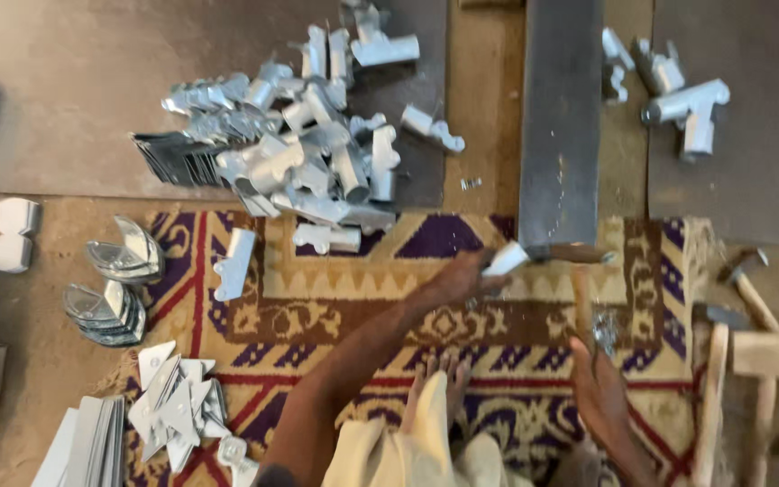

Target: The person sits on the floor and hammers aluminum cast fittings one at a time against a steel block, repositioning each piece to shape it, then tosses the finished piece onto a growing pile of completed castings.

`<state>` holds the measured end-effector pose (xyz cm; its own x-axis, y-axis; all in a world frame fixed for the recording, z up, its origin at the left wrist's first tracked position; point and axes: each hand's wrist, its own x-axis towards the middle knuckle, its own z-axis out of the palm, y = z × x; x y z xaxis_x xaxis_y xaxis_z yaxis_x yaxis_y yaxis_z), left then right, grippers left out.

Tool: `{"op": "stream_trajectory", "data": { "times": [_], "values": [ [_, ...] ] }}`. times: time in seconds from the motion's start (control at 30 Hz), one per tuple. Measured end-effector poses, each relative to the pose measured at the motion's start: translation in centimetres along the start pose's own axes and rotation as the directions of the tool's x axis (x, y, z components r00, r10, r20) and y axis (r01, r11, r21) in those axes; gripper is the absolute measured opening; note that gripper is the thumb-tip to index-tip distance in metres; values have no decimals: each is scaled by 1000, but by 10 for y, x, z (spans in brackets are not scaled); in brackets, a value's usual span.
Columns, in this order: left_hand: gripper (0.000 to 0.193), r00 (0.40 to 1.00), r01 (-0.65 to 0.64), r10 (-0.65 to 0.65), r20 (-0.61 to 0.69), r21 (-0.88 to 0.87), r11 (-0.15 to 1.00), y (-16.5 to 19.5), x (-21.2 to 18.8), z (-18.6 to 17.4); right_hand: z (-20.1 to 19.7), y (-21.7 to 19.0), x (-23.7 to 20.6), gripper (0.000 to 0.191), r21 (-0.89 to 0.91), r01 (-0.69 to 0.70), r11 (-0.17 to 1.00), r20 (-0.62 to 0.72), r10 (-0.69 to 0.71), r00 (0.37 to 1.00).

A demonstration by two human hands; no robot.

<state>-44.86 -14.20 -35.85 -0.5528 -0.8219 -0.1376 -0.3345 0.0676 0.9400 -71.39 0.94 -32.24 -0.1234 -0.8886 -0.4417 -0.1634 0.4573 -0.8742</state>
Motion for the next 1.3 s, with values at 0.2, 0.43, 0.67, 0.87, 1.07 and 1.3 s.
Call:
{"op": "stream_trajectory", "data": {
  "times": [0.2,0.43,0.67,0.87,1.07,1.3],
  "values": [
    [67,993,115,-116,18,29,993,2,2,1,14,-6,-8,49,219,-289,932,14,293,956],
    [86,995,16,-11,-98,49,999,7,-10,-6,21,-35,27,42,-85,-151,985,-25,149,989],
    [95,886,402,-459,-71,-379,834,24,-24,-23,43,-57,15,30,-600,435,671,-140,-623,769],
    [73,924,251,-371,-88,-593,765,52,-19,-20,88,-93,22,41,-513,454,728,83,-484,871],
    [61,940,64,-208,-271,-460,886,71,-20,-6,93,-114,22,24,-434,400,808,16,-437,899],
    [47,904,-76,-219,-367,-643,762,78,-23,19,97,-111,24,24,-22,480,877,-63,-481,875]
  ]
}}
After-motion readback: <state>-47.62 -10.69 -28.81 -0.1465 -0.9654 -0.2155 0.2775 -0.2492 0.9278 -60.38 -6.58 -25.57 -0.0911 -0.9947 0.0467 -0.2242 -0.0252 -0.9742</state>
